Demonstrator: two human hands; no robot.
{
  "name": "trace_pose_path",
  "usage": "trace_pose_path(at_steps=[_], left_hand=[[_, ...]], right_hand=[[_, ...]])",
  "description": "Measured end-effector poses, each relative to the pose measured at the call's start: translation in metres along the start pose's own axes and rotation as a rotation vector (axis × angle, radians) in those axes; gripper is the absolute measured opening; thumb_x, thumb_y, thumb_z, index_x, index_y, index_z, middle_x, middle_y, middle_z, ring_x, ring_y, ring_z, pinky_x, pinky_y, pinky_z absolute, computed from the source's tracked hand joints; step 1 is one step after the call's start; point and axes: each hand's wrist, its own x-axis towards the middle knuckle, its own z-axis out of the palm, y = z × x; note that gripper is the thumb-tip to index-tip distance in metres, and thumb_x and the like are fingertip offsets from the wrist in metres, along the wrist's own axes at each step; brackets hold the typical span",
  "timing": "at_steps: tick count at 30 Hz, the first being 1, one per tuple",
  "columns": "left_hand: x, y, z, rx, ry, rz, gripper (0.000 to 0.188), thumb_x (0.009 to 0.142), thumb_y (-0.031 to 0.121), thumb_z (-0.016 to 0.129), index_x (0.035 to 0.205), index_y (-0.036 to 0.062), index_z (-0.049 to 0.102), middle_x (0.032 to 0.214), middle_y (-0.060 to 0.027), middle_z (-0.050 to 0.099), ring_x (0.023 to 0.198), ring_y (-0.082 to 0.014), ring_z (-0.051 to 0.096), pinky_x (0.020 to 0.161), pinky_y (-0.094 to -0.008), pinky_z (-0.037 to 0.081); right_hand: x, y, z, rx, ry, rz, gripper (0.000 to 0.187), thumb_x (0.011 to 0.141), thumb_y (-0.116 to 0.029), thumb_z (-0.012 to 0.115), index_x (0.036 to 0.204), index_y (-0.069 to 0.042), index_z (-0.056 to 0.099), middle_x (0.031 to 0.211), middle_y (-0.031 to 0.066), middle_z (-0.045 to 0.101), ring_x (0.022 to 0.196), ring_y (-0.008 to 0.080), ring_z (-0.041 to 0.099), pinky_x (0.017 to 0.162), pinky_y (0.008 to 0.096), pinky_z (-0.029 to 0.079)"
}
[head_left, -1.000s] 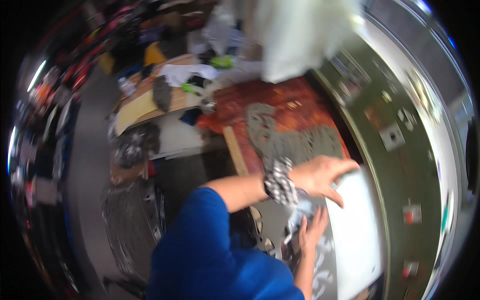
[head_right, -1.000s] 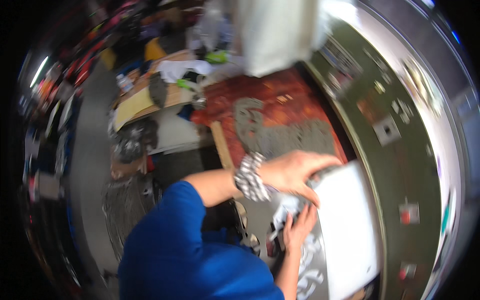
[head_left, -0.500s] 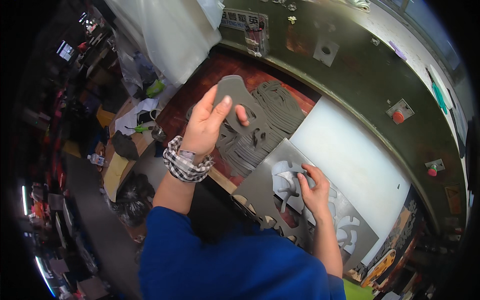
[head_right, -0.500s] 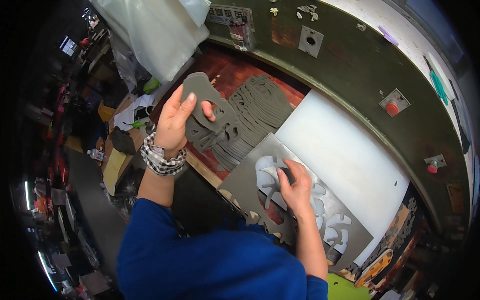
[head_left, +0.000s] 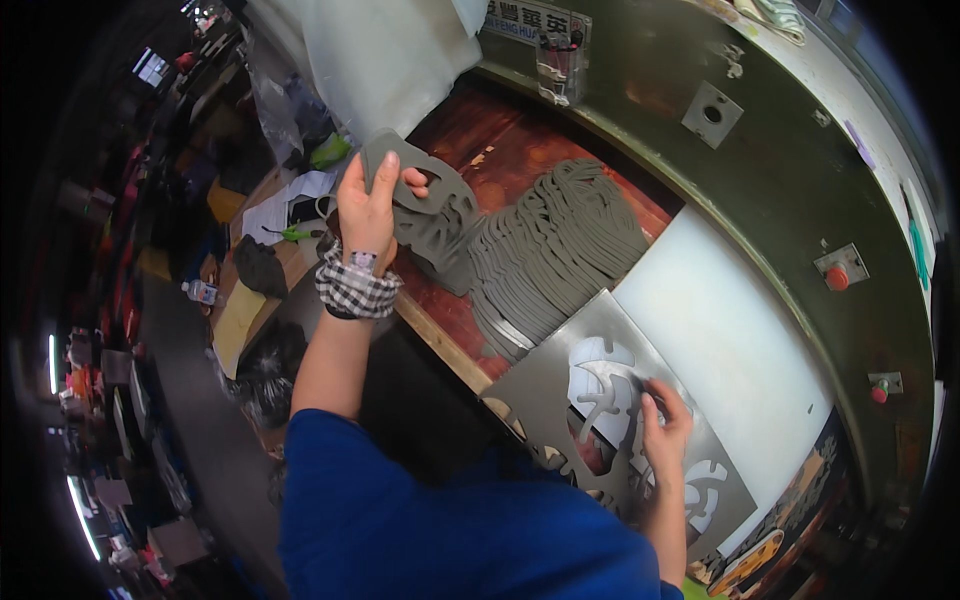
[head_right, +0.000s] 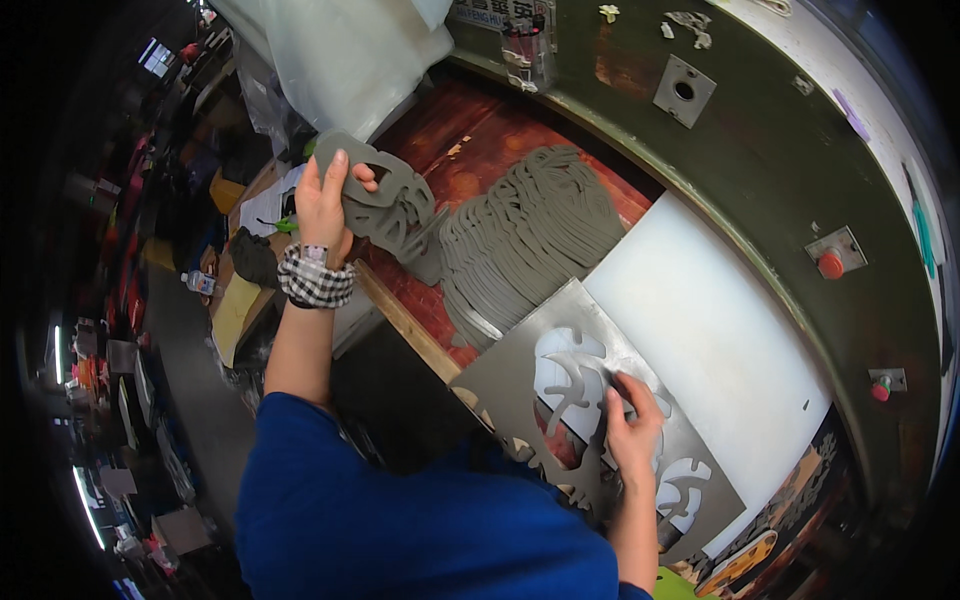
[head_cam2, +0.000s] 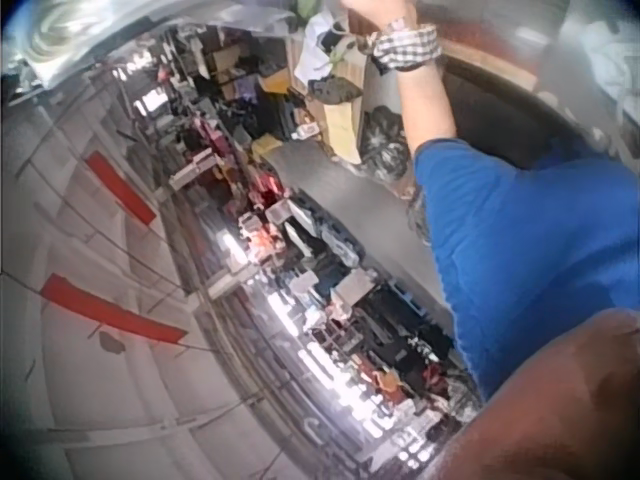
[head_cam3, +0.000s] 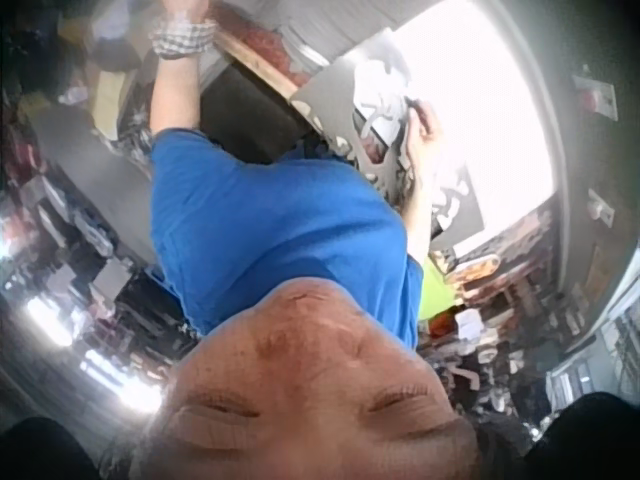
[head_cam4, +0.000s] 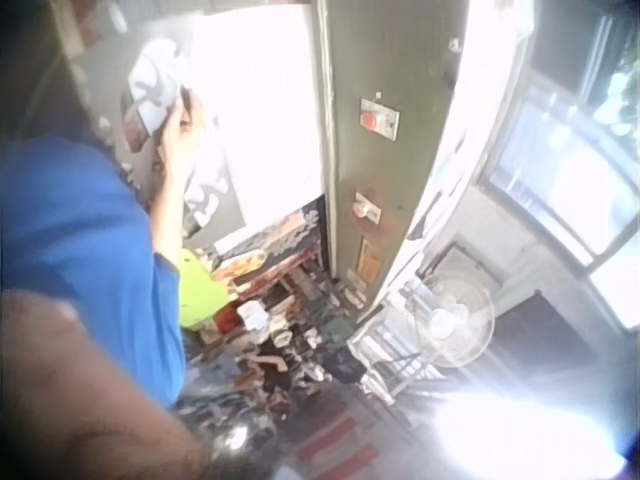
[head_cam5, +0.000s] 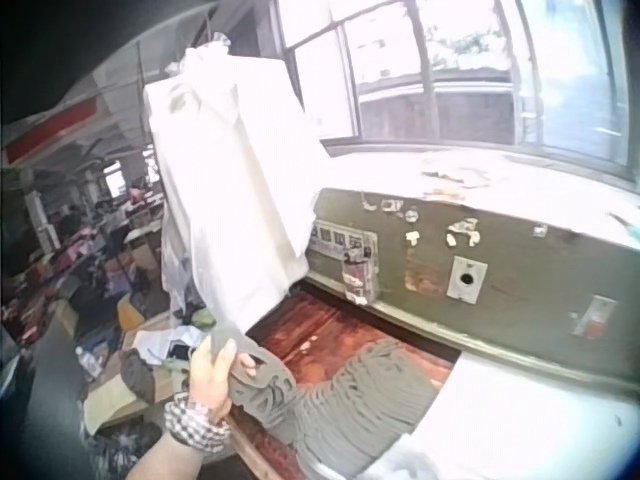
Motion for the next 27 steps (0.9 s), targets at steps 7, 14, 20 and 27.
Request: trace_pose_path(at_steps=[7, 14, 20, 27], left_hand=[[0.051, -0.030, -0.041, 0.470, 0.053, 0.493, 0.028, 0.098, 0.015, 0.055, 0.118, -0.0043, 0.054, 0.073, -0.0014, 0.060, 0.069, -0.0085, 0.057, 0.067, -0.0239, 0.048], [0.019, -0.125, -0.076, 1.449, -0.958, 0.754, 0.047, 0.072, 0.005, 0.067, 0.118, 0.0015, 0.059, 0.073, -0.0071, 0.051, 0.077, -0.0245, 0.056, 0.081, -0.0373, 0.046], [-0.017, -0.141, -0.103, 1.186, -0.953, 0.767, 0.060, 0.071, 0.012, 0.069, 0.129, 0.0066, 0.055, 0.098, -0.0124, 0.053, 0.093, -0.0284, 0.053, 0.089, -0.0442, 0.042], [-0.122, -0.100, -0.038, 0.952, -0.743, 0.603, 0.023, 0.080, 0.019, 0.067, 0.099, 0.0059, 0.065, 0.073, -0.0082, 0.056, 0.070, -0.0243, 0.054, 0.066, -0.0369, 0.041]], right_hand=[[-0.031, 0.017, -0.054, 0.047, 0.135, 0.192, 0.024, 0.093, -0.006, 0.059, 0.114, 0.005, 0.062, 0.108, 0.0131, 0.067, 0.100, 0.0173, 0.063, 0.089, 0.0293, 0.049], [-0.038, 0.019, -0.066, 0.090, 0.276, 0.211, 0.028, 0.095, -0.007, 0.058, 0.118, 0.009, 0.058, 0.107, 0.0160, 0.066, 0.098, 0.0179, 0.063, 0.090, 0.0281, 0.050], [-0.079, 0.049, -0.120, -0.182, 0.352, 0.205, 0.026, 0.095, -0.009, 0.059, 0.115, 0.007, 0.061, 0.107, 0.0126, 0.067, 0.096, 0.0156, 0.061, 0.087, 0.0279, 0.048], [-0.215, 0.131, -0.206, -0.788, 0.995, 0.625, 0.042, 0.088, -0.019, 0.066, 0.119, 0.009, 0.059, 0.113, 0.0261, 0.063, 0.102, 0.0347, 0.062, 0.089, 0.0383, 0.048]])
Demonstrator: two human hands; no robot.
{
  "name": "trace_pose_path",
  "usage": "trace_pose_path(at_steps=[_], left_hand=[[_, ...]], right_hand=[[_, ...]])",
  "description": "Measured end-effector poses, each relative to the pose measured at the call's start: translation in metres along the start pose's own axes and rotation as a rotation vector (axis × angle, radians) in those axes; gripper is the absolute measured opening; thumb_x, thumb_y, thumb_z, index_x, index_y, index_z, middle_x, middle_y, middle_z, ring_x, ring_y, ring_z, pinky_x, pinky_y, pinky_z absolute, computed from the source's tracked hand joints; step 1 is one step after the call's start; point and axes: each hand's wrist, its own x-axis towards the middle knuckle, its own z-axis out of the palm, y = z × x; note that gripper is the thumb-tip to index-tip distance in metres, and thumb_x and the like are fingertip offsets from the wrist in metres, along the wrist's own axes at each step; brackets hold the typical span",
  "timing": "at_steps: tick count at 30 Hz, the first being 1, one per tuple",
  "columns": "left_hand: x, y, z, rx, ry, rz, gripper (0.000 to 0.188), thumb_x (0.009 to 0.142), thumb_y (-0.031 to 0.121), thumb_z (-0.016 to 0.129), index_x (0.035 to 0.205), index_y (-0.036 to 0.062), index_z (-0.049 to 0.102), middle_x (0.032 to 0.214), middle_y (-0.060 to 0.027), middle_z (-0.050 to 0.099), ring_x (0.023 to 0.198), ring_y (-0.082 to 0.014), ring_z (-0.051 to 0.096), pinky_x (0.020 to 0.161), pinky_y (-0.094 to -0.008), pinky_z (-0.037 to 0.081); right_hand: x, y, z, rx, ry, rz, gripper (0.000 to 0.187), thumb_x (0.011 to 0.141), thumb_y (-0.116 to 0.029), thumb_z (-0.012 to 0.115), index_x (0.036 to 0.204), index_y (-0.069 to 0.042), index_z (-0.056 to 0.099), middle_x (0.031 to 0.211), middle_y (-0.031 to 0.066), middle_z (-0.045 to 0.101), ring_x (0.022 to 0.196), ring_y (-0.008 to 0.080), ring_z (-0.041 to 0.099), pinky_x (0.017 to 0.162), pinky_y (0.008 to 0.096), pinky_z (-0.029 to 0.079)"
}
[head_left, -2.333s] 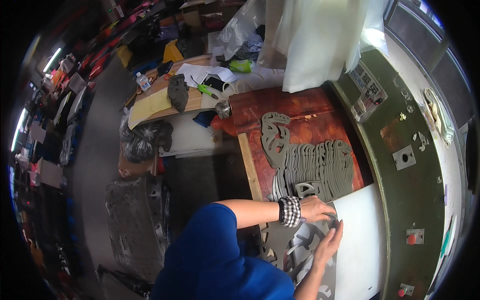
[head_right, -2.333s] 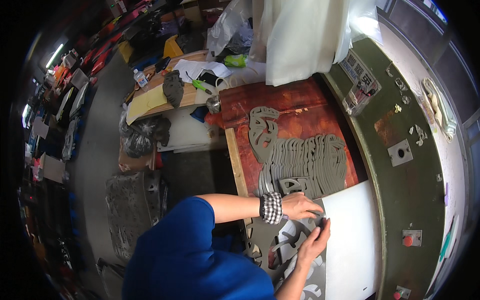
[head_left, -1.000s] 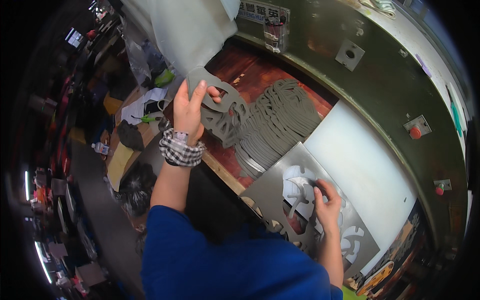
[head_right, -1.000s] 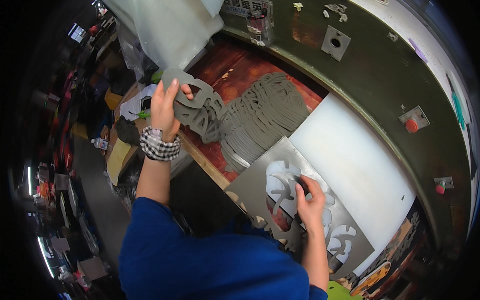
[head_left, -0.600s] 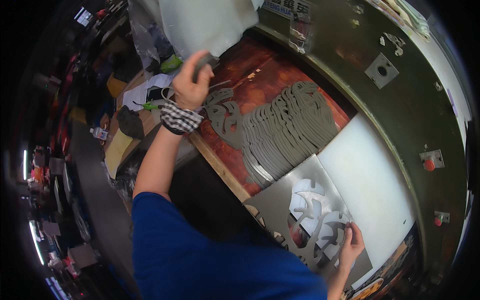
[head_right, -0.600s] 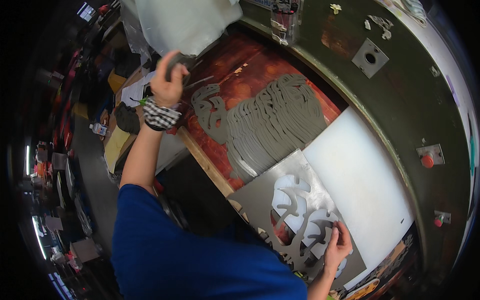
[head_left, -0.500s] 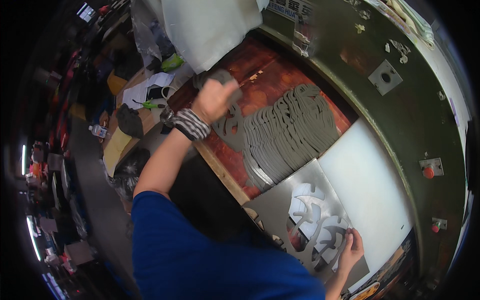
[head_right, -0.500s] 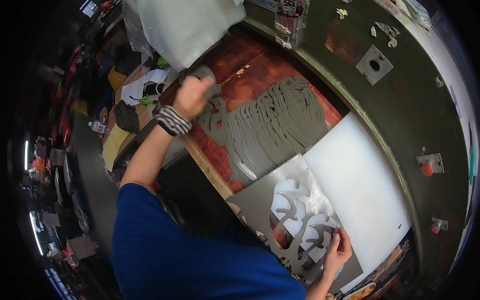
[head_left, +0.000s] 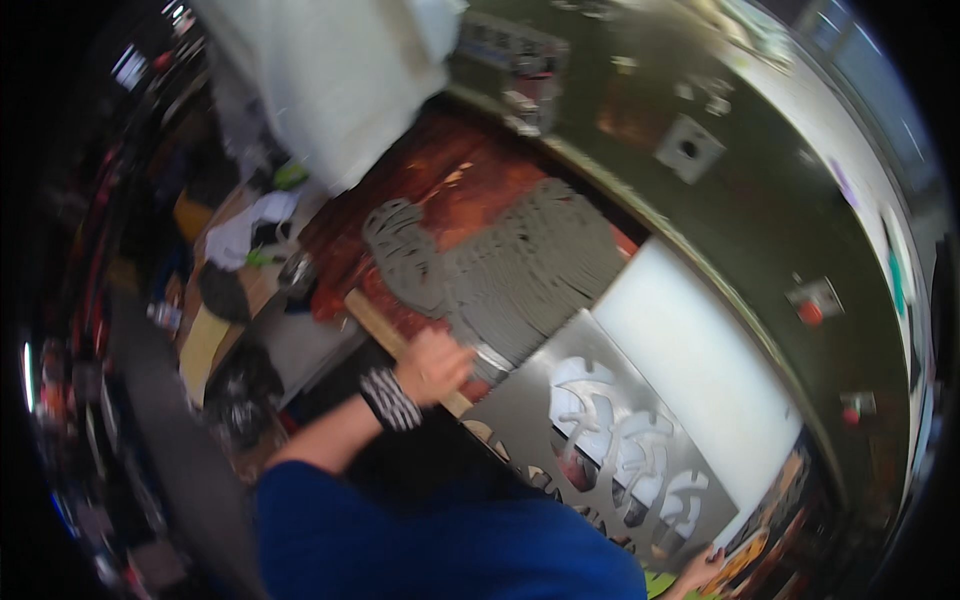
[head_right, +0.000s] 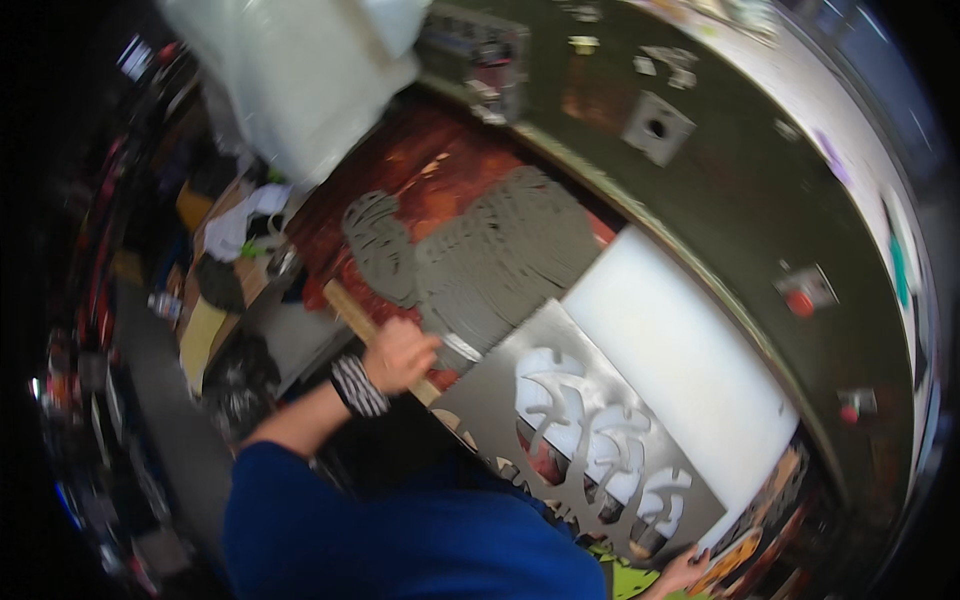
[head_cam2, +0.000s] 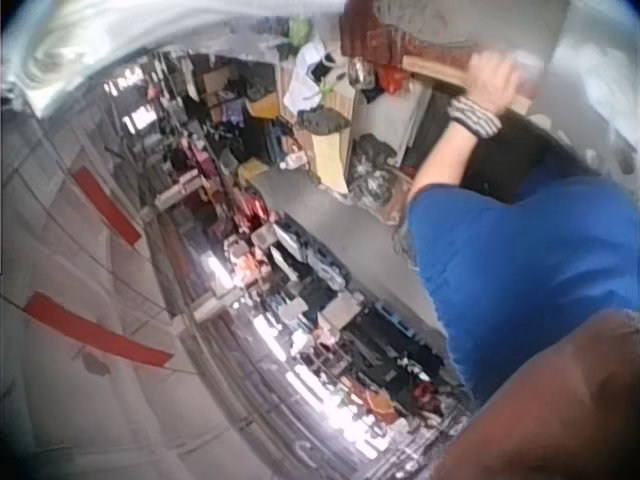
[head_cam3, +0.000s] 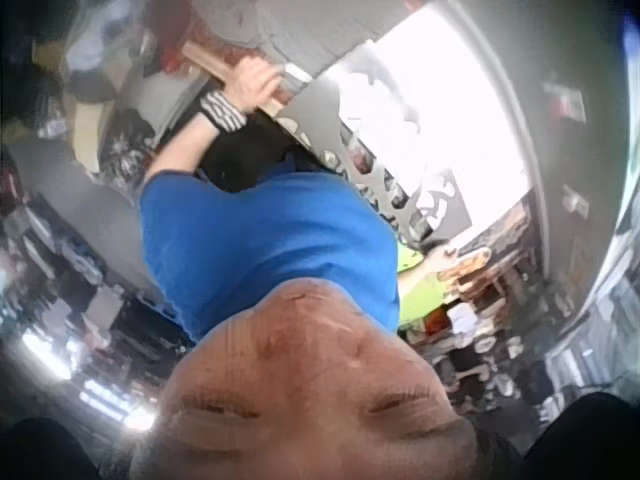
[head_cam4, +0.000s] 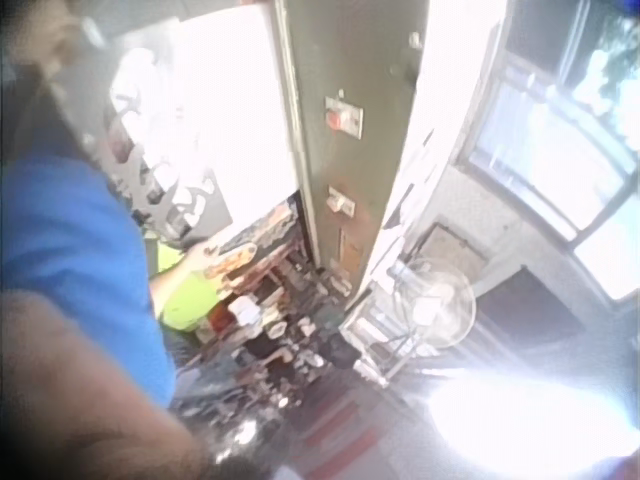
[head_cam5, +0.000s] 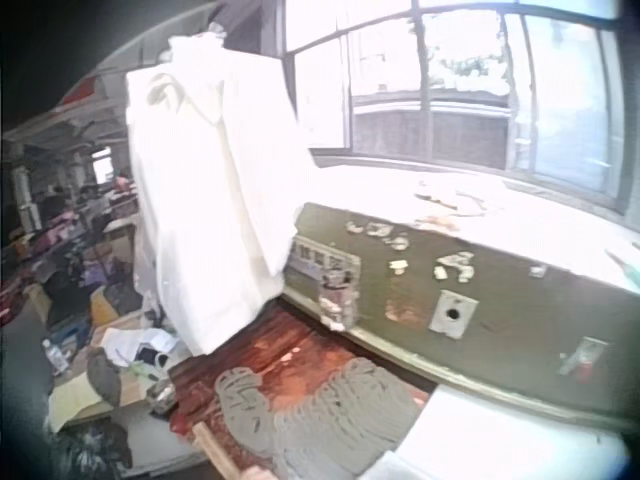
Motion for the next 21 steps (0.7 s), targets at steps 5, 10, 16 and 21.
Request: trace_pose_path(at_steps=[5, 10, 16, 21], left_hand=[[-0.016, 0.074, 0.074, -0.565, 0.079, -0.555, 0.034, 0.090, 0.016, 0.061, 0.117, -0.0042, 0.057, 0.104, -0.0204, 0.066, 0.094, -0.0269, 0.065, 0.085, -0.0363, 0.050], [-0.014, 0.051, 0.074, -0.649, 0.054, -0.584, 0.032, 0.097, 0.014, 0.054, 0.121, -0.0078, 0.055, 0.113, -0.0172, 0.065, 0.100, -0.0194, 0.060, 0.091, -0.0320, 0.047], [0.031, 0.085, 0.037, -0.542, -0.137, -0.568, 0.034, 0.094, 0.018, 0.059, 0.117, -0.0074, 0.060, 0.111, -0.0200, 0.065, 0.100, -0.0267, 0.060, 0.090, -0.0363, 0.047], [0.062, 0.150, 0.041, -0.914, -0.474, -0.479, 0.034, 0.095, 0.021, 0.059, 0.118, -0.0049, 0.058, 0.108, -0.0177, 0.064, 0.096, -0.0247, 0.059, 0.086, -0.0367, 0.049]], right_hand=[[-0.020, 0.029, 0.018, 0.563, 0.049, 0.014, 0.031, 0.087, -0.017, 0.065, 0.106, 0.006, 0.058, 0.085, 0.0124, 0.064, 0.075, 0.0176, 0.059, 0.069, 0.0338, 0.049], [-0.037, -0.009, 0.010, 0.415, 0.004, 0.152, 0.044, 0.084, -0.032, 0.068, 0.112, 0.001, 0.063, 0.097, 0.0167, 0.069, 0.088, 0.0271, 0.065, 0.082, 0.0366, 0.050], [-0.088, 0.030, -0.025, 0.843, -0.025, 0.308, 0.026, 0.088, -0.024, 0.065, 0.092, 0.001, 0.066, 0.074, 0.0144, 0.067, 0.067, 0.0167, 0.061, 0.065, 0.0348, 0.048], [-0.157, 0.093, -0.076, 0.985, 0.133, 0.628, 0.019, 0.091, -0.015, 0.065, 0.092, 0.004, 0.066, 0.080, 0.0011, 0.066, 0.073, 0.0066, 0.056, 0.065, 0.0254, 0.046]])
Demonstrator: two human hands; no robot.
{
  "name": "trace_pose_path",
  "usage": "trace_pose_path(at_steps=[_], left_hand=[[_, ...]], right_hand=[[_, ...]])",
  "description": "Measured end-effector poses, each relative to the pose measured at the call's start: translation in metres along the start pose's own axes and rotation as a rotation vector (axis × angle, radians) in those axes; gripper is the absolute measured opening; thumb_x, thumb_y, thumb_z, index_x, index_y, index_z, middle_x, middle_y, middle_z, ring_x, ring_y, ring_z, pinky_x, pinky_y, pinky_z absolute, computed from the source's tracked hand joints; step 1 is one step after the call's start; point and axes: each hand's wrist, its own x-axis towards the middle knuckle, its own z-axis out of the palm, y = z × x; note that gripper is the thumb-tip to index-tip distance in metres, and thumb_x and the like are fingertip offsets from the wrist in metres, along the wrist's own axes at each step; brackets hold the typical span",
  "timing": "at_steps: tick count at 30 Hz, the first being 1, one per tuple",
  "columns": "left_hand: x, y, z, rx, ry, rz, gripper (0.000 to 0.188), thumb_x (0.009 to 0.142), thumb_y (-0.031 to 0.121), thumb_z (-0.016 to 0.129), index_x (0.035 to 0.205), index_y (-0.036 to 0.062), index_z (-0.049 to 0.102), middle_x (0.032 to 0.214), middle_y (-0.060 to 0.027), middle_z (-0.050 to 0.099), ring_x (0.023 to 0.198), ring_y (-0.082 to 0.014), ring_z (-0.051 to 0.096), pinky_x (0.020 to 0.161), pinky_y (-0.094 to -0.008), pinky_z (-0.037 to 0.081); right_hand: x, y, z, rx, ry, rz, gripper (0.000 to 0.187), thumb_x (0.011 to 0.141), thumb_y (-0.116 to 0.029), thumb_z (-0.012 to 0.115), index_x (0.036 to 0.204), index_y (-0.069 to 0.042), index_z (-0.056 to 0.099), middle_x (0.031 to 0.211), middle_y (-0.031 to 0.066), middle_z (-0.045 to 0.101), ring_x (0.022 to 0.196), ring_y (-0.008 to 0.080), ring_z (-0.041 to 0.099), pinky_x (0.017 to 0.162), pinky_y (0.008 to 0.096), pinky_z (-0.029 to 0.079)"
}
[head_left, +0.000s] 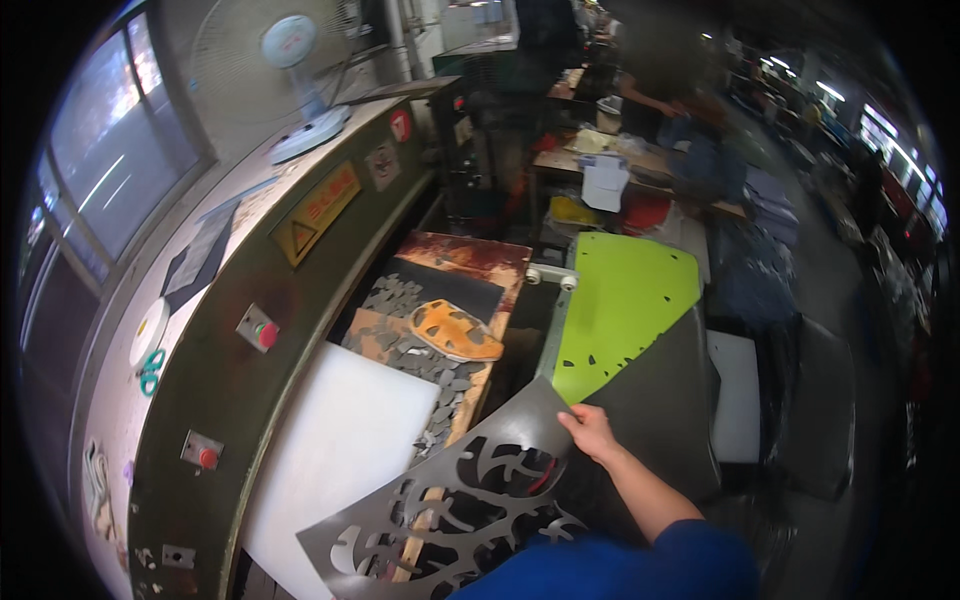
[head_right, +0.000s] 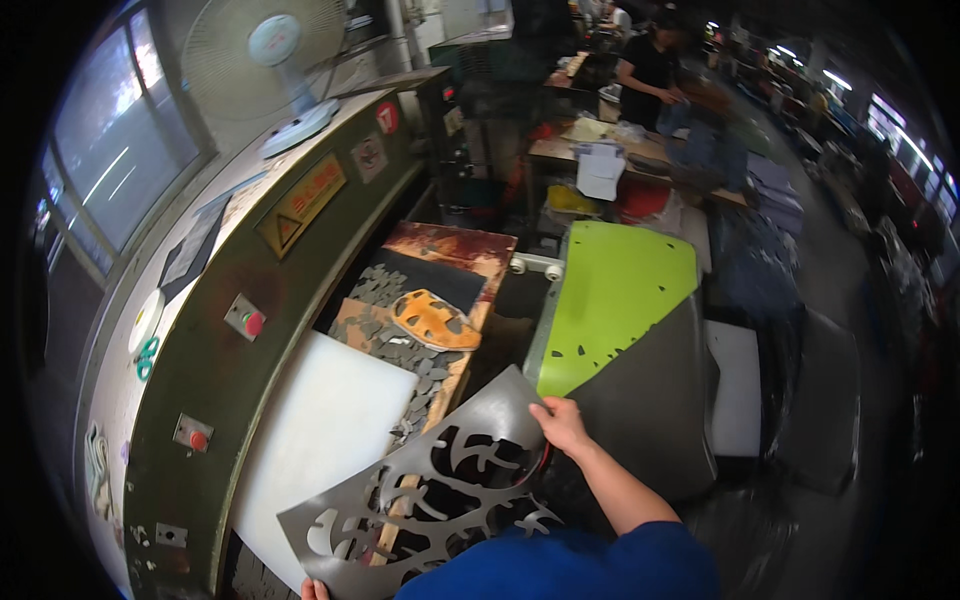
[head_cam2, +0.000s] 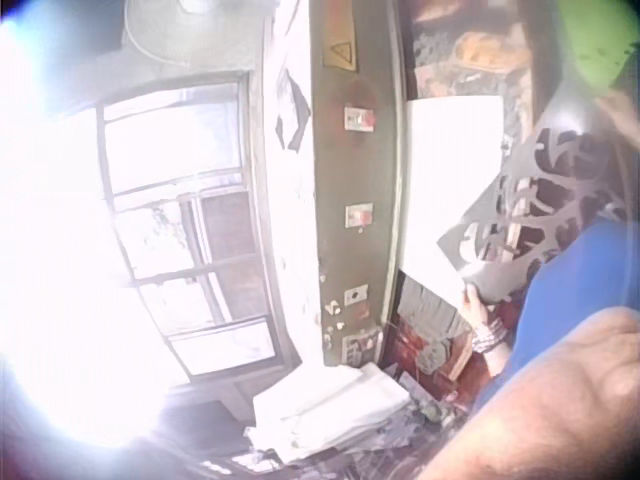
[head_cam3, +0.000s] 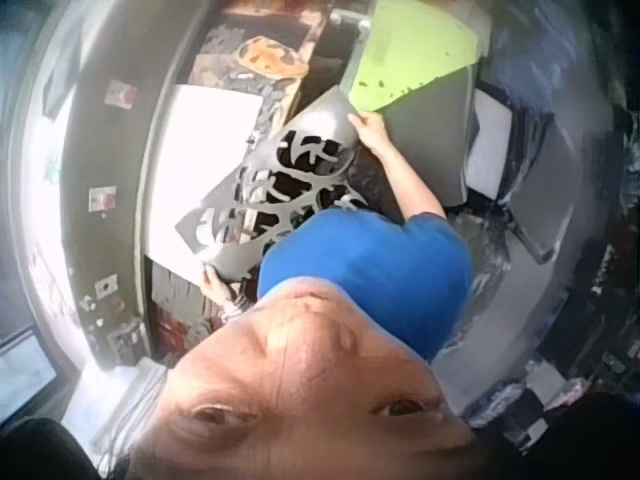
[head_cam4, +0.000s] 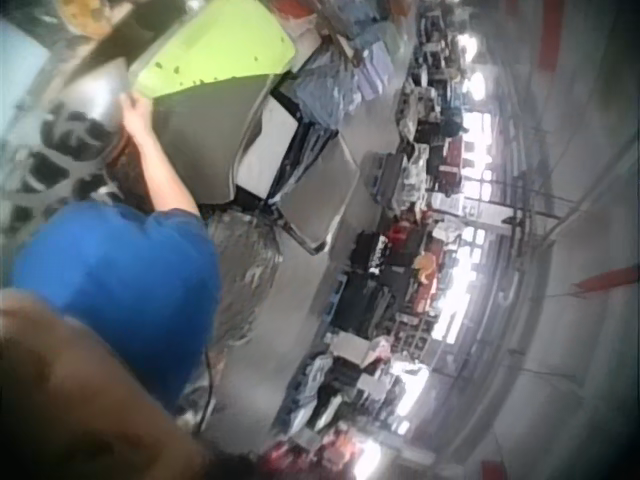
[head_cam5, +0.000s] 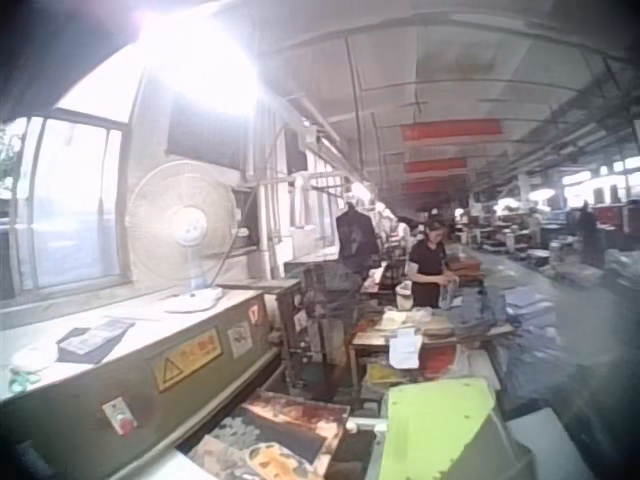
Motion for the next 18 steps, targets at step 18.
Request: trace_pose_path(at_steps=[18], left_hand=[[-0.101, 0.124, 0.313, -0.547, -1.646, 0.465, 0.026, 0.098, 0.019, 0.054, 0.115, -0.0007, 0.058, 0.110, -0.0108, 0.065, 0.097, -0.0184, 0.062, 0.087, -0.0331, 0.049]], right_hand=[[-0.421, -0.165, -0.424, 0.142, 1.295, -0.919, 0.017, 0.094, -0.013, 0.058, 0.105, -0.002, 0.065, 0.098, 0.0067, 0.067, 0.088, 0.0167, 0.062, 0.082, 0.0308, 0.049]])
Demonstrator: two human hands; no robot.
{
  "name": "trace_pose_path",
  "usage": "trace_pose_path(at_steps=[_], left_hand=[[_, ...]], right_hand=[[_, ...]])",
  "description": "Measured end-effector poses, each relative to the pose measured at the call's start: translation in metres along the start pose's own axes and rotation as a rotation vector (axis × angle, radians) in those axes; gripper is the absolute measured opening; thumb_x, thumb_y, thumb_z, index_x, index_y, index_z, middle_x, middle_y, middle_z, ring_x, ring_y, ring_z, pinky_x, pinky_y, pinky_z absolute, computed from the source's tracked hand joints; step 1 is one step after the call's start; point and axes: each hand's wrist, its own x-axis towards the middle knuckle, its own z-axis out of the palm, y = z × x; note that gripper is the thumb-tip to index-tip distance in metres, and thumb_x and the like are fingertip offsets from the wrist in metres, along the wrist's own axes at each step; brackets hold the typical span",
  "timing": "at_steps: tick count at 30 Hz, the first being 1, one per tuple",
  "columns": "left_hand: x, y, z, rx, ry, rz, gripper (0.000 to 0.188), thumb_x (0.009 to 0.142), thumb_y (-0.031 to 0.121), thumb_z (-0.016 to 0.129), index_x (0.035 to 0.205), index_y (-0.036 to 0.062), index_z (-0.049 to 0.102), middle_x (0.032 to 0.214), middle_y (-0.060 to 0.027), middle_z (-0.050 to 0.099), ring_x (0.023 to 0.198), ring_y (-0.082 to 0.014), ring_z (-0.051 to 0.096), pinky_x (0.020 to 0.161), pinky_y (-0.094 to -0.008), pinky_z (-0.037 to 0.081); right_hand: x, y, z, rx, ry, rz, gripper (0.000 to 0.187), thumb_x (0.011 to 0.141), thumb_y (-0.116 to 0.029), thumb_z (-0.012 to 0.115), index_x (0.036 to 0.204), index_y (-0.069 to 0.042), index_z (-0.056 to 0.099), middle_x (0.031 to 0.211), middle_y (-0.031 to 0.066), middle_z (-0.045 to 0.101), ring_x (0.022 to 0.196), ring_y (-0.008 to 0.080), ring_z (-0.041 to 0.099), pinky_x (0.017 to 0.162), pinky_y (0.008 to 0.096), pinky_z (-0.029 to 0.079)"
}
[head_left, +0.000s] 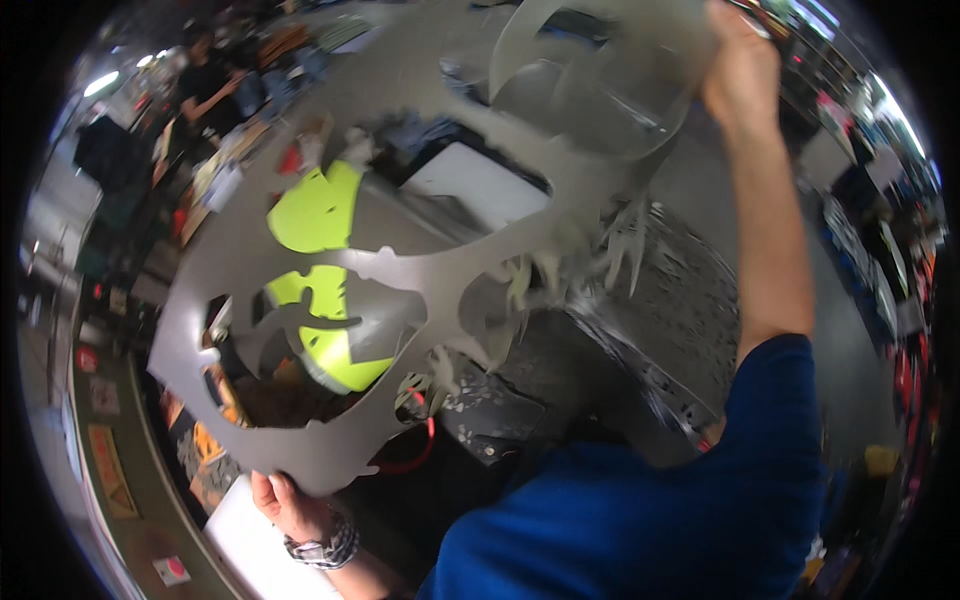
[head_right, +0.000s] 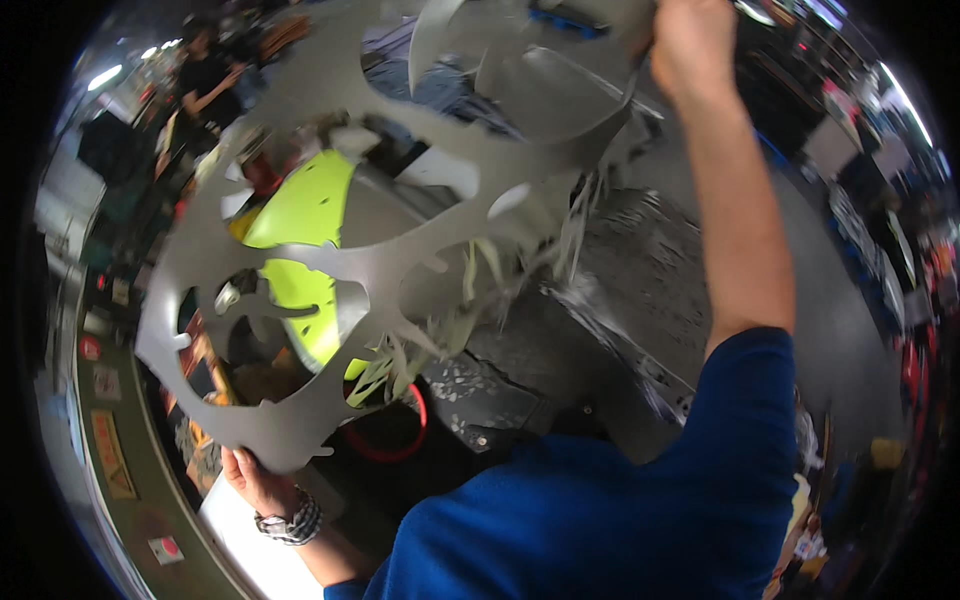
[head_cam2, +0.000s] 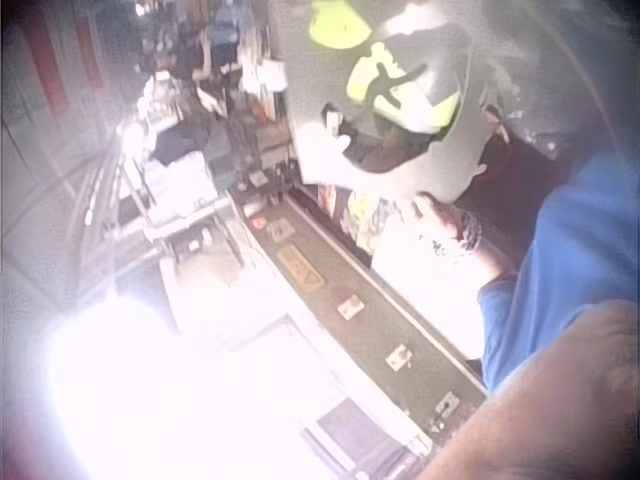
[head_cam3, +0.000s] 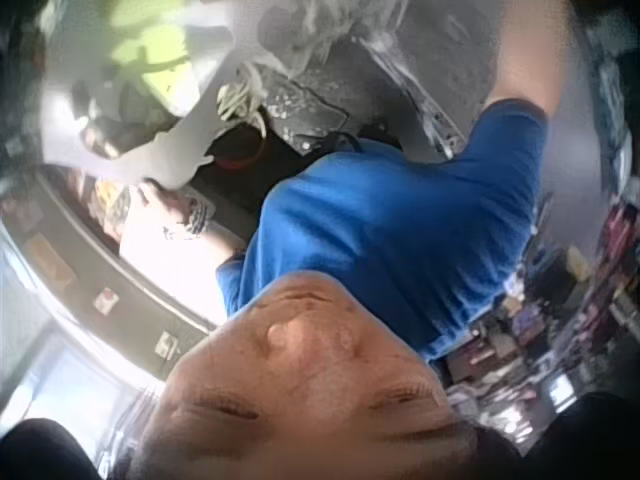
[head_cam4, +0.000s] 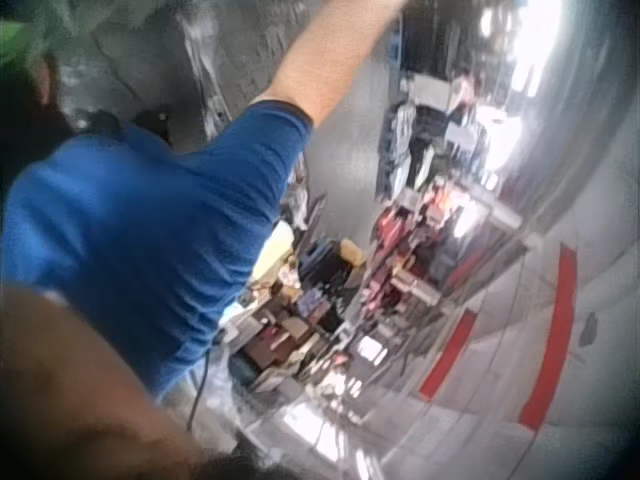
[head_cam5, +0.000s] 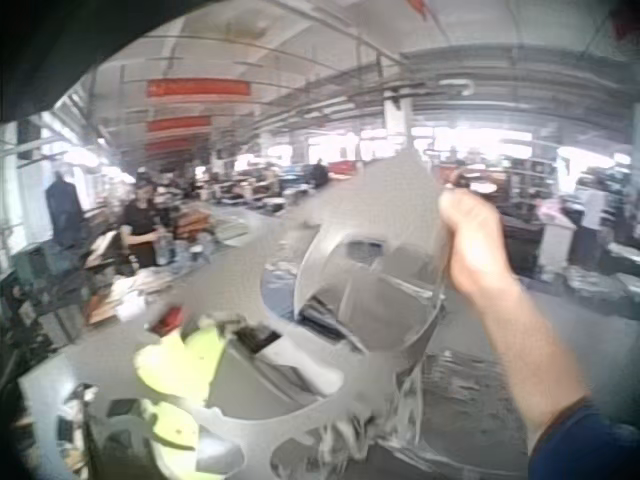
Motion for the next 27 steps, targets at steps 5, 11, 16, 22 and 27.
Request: trace_pose_path(at_steps=[5, 11, 16, 22, 27], left_hand=[[-0.030, -0.055, 0.131, 0.046, -0.771, -0.112, 0.028, 0.090, 0.023, 0.063, 0.101, -0.0017, 0.067, 0.090, -0.0134, 0.068, 0.073, -0.0184, 0.065, 0.065, -0.0340, 0.052], [-0.237, -0.221, 0.410, 0.065, -1.578, -0.156, 0.042, 0.089, 0.020, 0.064, 0.127, 0.0061, 0.056, 0.118, -0.0170, 0.063, 0.102, -0.0334, 0.063, 0.087, -0.0392, 0.051], [-0.352, -0.310, 0.444, 0.325, -2.041, -0.381, 0.047, 0.090, 0.026, 0.060, 0.134, 0.0118, 0.051, 0.116, -0.0181, 0.064, 0.105, -0.0332, 0.061, 0.092, -0.0409, 0.048], [-0.298, -0.349, 0.408, 0.750, -1.875, -0.476, 0.036, 0.090, 0.027, 0.053, 0.118, 0.0067, 0.063, 0.109, -0.0184, 0.067, 0.103, -0.0359, 0.062, 0.090, -0.0418, 0.049], [-0.288, -0.381, 0.401, 0.814, -1.959, -0.488, 0.034, 0.089, 0.029, 0.055, 0.113, 0.0092, 0.067, 0.101, -0.0168, 0.070, 0.094, -0.0335, 0.066, 0.085, -0.0405, 0.052]], right_hand=[[0.016, -0.094, -0.273, -0.311, 0.259, -0.299, 0.018, 0.096, -0.016, 0.054, 0.100, 0.000, 0.063, 0.100, 0.0068, 0.065, 0.085, 0.0169, 0.062, 0.080, 0.0326, 0.049], [-0.311, -0.081, -0.596, -0.944, 1.031, 0.314, 0.019, 0.094, -0.017, 0.054, 0.099, -0.001, 0.063, 0.095, 0.0084, 0.065, 0.079, 0.0183, 0.062, 0.070, 0.0332, 0.049], [-0.678, -0.087, -0.564, -0.949, 1.393, 1.225, 0.019, 0.093, -0.019, 0.054, 0.098, -0.003, 0.062, 0.091, 0.0097, 0.064, 0.075, 0.0195, 0.062, 0.062, 0.0337, 0.050], [-0.760, -0.085, -0.453, -0.689, 1.242, 1.738, 0.019, 0.091, -0.020, 0.053, 0.097, -0.004, 0.061, 0.087, 0.0112, 0.063, 0.069, 0.0209, 0.063, 0.052, 0.0342, 0.050], [-0.678, 0.008, -0.517, -0.545, 1.125, 1.536, 0.031, 0.091, -0.021, 0.057, 0.117, -0.004, 0.058, 0.086, 0.0105, 0.064, 0.069, 0.0202, 0.063, 0.050, 0.0305, 0.051]])
